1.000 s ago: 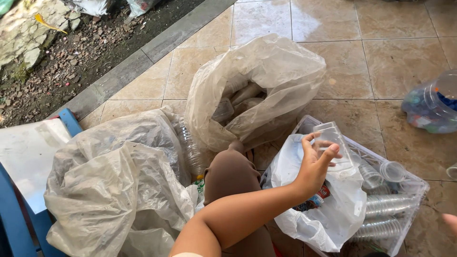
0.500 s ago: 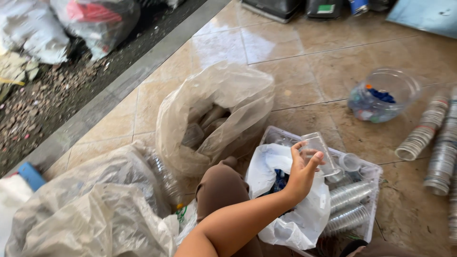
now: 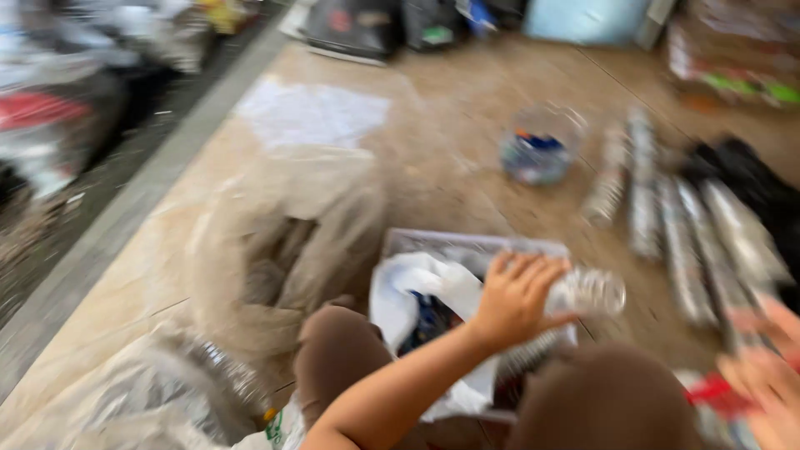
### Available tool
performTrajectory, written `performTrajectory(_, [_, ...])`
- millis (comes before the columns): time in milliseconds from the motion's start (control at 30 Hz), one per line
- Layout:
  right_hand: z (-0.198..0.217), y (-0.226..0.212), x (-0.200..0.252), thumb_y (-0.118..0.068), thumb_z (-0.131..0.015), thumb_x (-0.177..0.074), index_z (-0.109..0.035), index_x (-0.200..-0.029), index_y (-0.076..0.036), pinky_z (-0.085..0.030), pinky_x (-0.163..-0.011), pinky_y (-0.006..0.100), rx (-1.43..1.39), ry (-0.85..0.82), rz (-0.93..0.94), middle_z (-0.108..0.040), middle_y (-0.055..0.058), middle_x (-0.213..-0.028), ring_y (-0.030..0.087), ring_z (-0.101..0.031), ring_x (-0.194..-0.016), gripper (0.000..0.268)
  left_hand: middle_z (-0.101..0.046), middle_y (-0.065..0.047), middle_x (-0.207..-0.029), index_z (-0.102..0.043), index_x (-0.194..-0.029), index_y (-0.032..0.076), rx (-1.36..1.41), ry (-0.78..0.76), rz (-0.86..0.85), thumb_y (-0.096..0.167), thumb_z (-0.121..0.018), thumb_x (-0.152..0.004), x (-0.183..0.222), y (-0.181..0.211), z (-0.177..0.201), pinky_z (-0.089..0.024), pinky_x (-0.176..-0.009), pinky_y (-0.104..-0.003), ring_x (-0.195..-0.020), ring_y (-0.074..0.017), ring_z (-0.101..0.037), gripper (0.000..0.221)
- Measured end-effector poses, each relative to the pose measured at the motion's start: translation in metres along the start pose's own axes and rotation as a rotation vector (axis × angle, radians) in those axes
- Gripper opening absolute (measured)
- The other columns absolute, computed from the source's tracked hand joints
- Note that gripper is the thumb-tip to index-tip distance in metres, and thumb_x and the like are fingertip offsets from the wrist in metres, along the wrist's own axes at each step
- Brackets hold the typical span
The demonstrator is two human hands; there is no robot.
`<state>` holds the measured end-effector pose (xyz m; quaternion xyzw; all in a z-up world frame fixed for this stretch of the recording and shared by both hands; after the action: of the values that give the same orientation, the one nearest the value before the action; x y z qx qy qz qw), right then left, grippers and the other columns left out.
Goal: Cutting the rims off plastic cups using pliers for recycling purposes
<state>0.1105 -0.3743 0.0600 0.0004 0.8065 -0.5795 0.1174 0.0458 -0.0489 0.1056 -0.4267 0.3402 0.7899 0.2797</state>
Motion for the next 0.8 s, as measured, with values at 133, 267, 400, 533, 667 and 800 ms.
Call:
performTrajectory(133, [-0.093,-0.046,0.077,0.002,-0.071,-0.077,-0.049,-0.143,0.008,-0.037,-0.046,0.019,0.148,0.379,0.022,-0.061,0.024,-0.133,0.007,-0.046,-0.056,0.07,-0.063,-0.006,-0.133,-0.059,-0.134,0.009,0.021,-0.156,-0.154,0.033,-0.074,-0.093,-0.061,0.064,-0.002,-0.042,-0.103,-0.046,-0.114,-0.0265,-0.058,0.05])
performTrajectory(267, [-0.09,-0.081,0.106,0.01,-0.071,-0.077,-0.064,-0.121,0.008,-0.037,-0.043,0.02,0.326,0.688,-0.003,-0.066,0.015,-0.11,0.01,-0.049,-0.051,0.045,-0.062,-0.003,-0.133,-0.062,-0.136,0.015,-0.009,-0.233,-0.274,0.048,-0.073,-0.093,-0.078,0.105,-0.025,-0.04,-0.102,-0.045,-0.114,-0.0239,-0.057,0.055])
performTrajectory(400, [-0.056,-0.095,0.154,0.01,-0.066,-0.076,-0.063,-0.116,0.008,-0.037,-0.045,0.021,0.313,0.857,0.046,-0.068,0.017,-0.118,0.01,-0.047,-0.052,0.04,-0.05,-0.011,-0.15,-0.054,-0.134,0.009,0.181,-0.397,-0.234,0.067,-0.074,-0.082,-0.072,0.092,-0.047,-0.017,-0.122,-0.064,-0.141,-0.0296,-0.046,0.08])
performTrajectory(533, [-0.004,-0.078,0.19,-0.015,-0.081,-0.079,-0.069,-0.124,-0.001,-0.04,-0.042,0.025,0.804,0.998,-0.112,-0.073,0.013,-0.1,0.015,-0.053,-0.05,0.049,-0.052,-0.018,-0.145,-0.03,-0.144,0.005,0.463,-0.259,0.274,0.031,-0.071,-0.091,-0.043,-0.008,-0.045,-0.03,-0.12,-0.053,-0.135,-0.0328,-0.053,0.072])
performTrajectory(667, [0.036,-0.008,0.191,-0.045,-0.083,-0.08,-0.073,-0.084,-0.005,-0.036,-0.052,0.029,1.19,0.925,-0.392,-0.061,0.005,-0.06,0.017,-0.048,-0.049,0.041,-0.05,-0.02,-0.141,-0.013,-0.151,0.006,0.651,-0.088,0.898,0.021,-0.047,-0.103,0.06,-0.108,-0.047,-0.044,-0.103,-0.04,-0.126,-0.0309,-0.055,0.061])
performTrajectory(800, [0.041,0.038,0.161,-0.026,-0.085,-0.076,-0.074,-0.126,-0.003,-0.045,-0.052,0.026,1.343,0.79,-0.263,-0.079,0.012,-0.088,0.017,-0.062,-0.055,0.055,-0.054,-0.019,-0.13,-0.016,-0.149,-0.002,0.568,-0.111,1.063,0.021,-0.045,-0.104,0.161,-0.149,-0.053,-0.046,-0.1,-0.039,-0.104,-0.0258,-0.062,0.059])
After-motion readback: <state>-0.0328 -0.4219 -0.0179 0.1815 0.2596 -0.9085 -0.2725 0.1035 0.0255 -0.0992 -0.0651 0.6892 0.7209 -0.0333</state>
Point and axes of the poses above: each hand's wrist, its own x-axis away from the middle knuckle, its own z-axis out of the back of the hand, y = z × x, the point moved 9 cm from there along -x, towards the middle knuckle
